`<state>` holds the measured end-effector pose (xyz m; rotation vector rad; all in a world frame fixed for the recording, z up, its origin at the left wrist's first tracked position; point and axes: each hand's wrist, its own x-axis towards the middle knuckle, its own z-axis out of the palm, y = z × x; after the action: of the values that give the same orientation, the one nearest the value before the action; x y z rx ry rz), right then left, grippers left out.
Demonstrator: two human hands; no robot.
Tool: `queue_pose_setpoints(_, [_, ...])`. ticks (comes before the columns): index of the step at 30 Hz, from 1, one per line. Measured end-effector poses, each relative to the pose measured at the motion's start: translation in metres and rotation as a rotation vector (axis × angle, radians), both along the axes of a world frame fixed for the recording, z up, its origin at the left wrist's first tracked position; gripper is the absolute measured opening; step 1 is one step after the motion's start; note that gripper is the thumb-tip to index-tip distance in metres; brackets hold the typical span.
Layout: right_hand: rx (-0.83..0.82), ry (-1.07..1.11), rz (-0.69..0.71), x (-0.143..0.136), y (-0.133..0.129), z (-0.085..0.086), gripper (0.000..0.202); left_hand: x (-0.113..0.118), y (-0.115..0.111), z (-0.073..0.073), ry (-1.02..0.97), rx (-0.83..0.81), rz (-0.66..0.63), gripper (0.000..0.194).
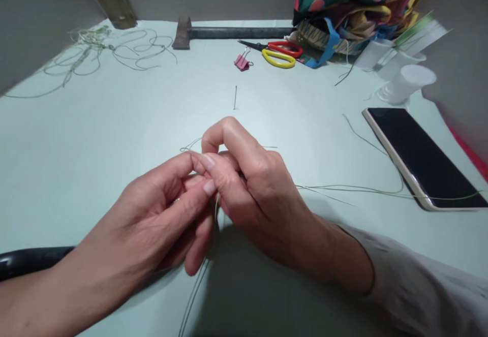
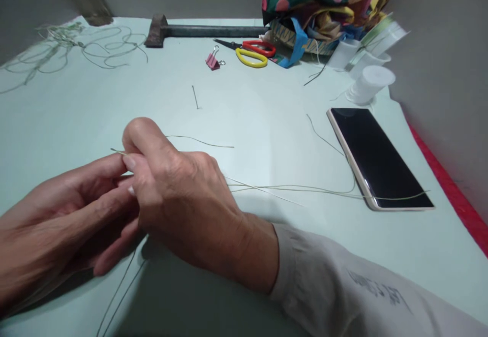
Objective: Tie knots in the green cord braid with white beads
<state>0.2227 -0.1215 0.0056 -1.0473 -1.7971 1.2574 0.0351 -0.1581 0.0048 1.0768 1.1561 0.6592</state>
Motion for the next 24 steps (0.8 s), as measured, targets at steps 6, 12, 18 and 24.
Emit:
queue_pose_setpoints(6, [0.014,-0.013,-0.016,0.001,0.002,-0.002,0.015,0.009,-0.002,0.004,-0.021,-0.02,0.026,0.041])
queue_pose_setpoints(12, [0.073,0.02,-0.027,0.002,0.003,-0.001,0.017,0.011,-0.005,0.005,0.002,0.025,0.114,0.035])
queue_pose_setpoints(18, [0.002,0.133,0.015,0.005,0.001,-0.005,0.015,0.013,-0.009,0.007,0.189,0.116,0.199,0.032])
queue_pose_setpoints(24, [-0.019,0.196,0.013,0.007,-0.001,-0.011,0.015,0.015,-0.012,0.005,0.236,0.224,0.156,0.027])
